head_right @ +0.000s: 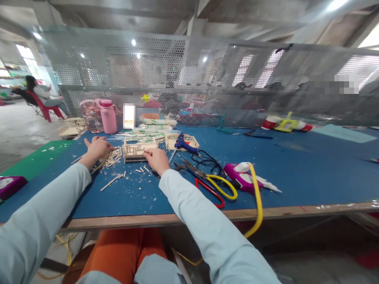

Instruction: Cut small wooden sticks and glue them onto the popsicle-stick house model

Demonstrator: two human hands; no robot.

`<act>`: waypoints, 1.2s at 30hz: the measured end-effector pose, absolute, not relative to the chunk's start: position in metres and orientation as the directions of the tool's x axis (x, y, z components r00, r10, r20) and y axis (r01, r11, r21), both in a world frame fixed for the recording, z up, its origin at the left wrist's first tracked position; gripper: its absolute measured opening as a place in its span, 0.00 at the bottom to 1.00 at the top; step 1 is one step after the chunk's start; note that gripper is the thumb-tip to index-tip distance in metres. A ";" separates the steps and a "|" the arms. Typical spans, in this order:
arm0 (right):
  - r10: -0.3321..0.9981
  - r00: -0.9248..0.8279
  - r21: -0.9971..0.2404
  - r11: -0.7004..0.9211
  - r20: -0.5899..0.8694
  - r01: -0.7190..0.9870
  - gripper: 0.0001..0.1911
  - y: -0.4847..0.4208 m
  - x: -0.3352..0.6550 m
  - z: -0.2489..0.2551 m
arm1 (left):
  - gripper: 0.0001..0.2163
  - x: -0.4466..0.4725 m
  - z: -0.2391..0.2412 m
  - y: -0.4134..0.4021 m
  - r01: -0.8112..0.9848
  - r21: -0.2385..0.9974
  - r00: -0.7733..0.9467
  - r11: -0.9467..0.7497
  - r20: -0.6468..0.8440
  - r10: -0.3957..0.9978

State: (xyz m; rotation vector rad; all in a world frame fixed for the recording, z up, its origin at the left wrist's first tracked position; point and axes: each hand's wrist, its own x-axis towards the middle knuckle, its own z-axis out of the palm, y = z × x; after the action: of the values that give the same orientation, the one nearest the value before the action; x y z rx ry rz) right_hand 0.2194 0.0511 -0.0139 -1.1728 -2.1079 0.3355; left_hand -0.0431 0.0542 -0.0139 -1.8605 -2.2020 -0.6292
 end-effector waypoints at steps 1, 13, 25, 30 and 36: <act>0.824 -0.353 -0.521 0.557 0.443 0.647 0.14 0.051 0.219 -0.014 | 0.10 -0.038 -0.013 0.055 0.977 0.176 -0.181 0.118 0.401 0.898; 0.835 -0.345 -0.516 0.540 0.428 0.665 0.13 0.047 0.218 -0.010 | 0.10 0.007 0.004 0.062 0.921 0.224 -0.345 0.320 0.081 0.935; 0.836 -0.348 -0.518 0.539 0.424 0.664 0.13 0.047 0.216 -0.011 | 0.21 -0.026 0.010 0.028 0.876 0.456 -0.372 0.157 0.433 0.821; 0.847 -0.315 -0.574 0.524 0.427 0.630 0.12 0.050 0.216 -0.014 | 0.14 -0.001 0.022 0.007 0.584 0.776 -0.518 -0.240 0.583 0.626; 0.843 -0.289 -0.814 0.524 0.453 0.252 0.12 0.037 0.218 -0.008 | 0.16 0.057 0.021 -0.014 -0.213 0.939 -0.105 -0.271 0.254 0.961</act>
State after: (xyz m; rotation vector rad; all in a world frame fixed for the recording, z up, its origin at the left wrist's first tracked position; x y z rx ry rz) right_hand 0.2177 0.0371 -0.0076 -0.9115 -1.8104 0.7771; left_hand 0.0566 -0.0140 0.0208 -2.2364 -1.7941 -2.9365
